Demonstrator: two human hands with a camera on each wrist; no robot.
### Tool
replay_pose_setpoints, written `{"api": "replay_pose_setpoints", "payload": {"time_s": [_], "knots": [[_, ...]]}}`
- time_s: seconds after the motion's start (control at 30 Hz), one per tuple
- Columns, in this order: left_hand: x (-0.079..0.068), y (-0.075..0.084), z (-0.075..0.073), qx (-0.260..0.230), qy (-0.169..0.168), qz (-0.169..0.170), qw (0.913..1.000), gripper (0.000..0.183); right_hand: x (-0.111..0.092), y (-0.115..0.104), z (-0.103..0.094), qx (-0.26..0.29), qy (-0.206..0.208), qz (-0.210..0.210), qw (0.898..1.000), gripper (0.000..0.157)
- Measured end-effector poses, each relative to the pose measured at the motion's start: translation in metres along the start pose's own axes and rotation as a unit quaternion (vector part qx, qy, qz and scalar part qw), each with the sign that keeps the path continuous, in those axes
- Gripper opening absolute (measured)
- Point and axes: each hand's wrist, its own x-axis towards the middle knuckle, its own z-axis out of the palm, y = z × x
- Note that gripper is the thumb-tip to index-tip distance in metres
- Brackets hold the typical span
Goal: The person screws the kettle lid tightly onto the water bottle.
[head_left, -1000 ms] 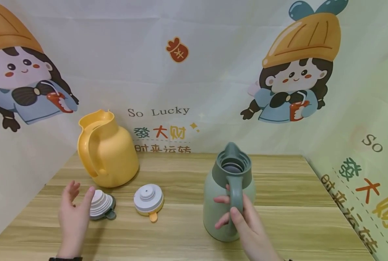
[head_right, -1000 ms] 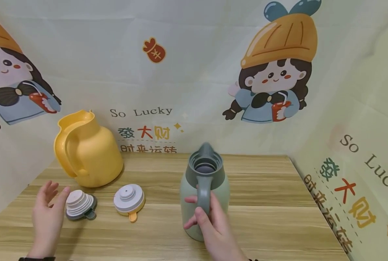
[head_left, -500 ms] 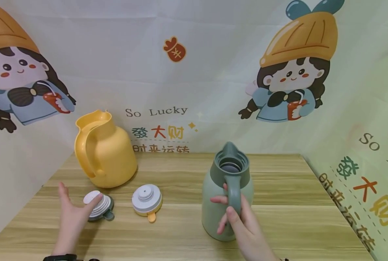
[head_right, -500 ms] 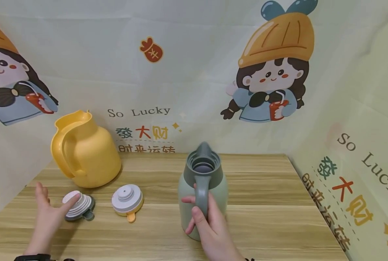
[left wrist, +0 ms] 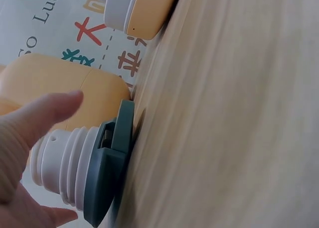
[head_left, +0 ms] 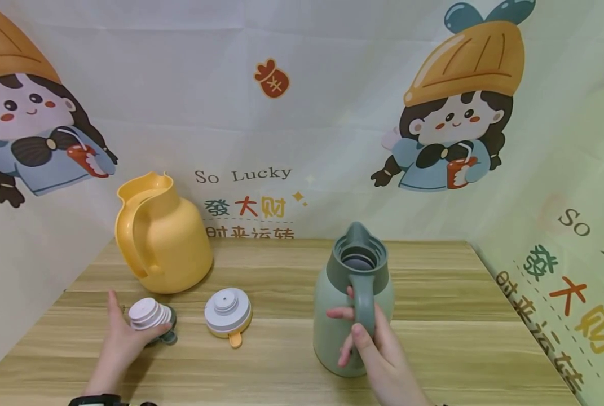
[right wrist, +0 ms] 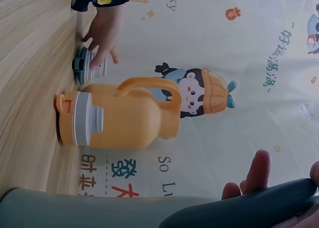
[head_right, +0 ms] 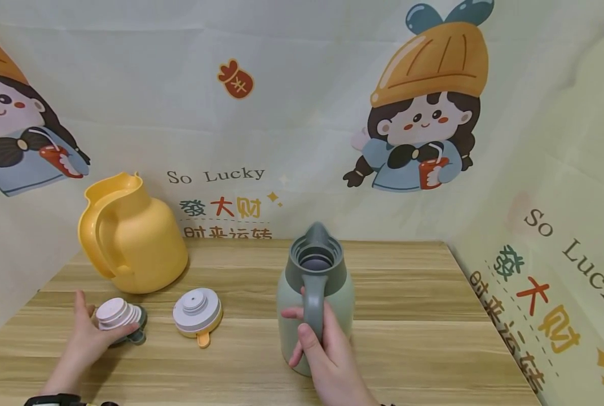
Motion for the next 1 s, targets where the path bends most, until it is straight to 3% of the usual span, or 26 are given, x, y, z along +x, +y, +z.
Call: {"api": "replay_pose_setpoints", "payload": {"time_s": [0.27, 0.5, 0.7, 1.0], "knots": [[0.0011, -0.0032, 0.0024, -0.013, -0.032, -0.012, 0.9993, 0.127, -0.0008, -0.0005, -0.0008, 0.006, -0.002, 0.005, 1.0, 0.042], [-0.0001, -0.0044, 0.0003, 0.066, -0.065, -0.034, 0.9951, 0.084, -0.0004, 0.0007, -0.0006, 0.003, -0.005, 0.008, 1.0, 0.043], [-0.0018, -0.0074, -0.002, 0.104, -0.066, -0.03, 0.9919, 0.081, -0.0002, -0.0005, 0.0005, 0.001, -0.002, 0.021, 1.0, 0.042], [-0.0017, -0.0091, -0.0013, 0.1, -0.062, -0.039, 0.9923, 0.083, -0.0006, -0.0003, 0.0003, 0.002, 0.002, 0.015, 1.0, 0.042]]}}
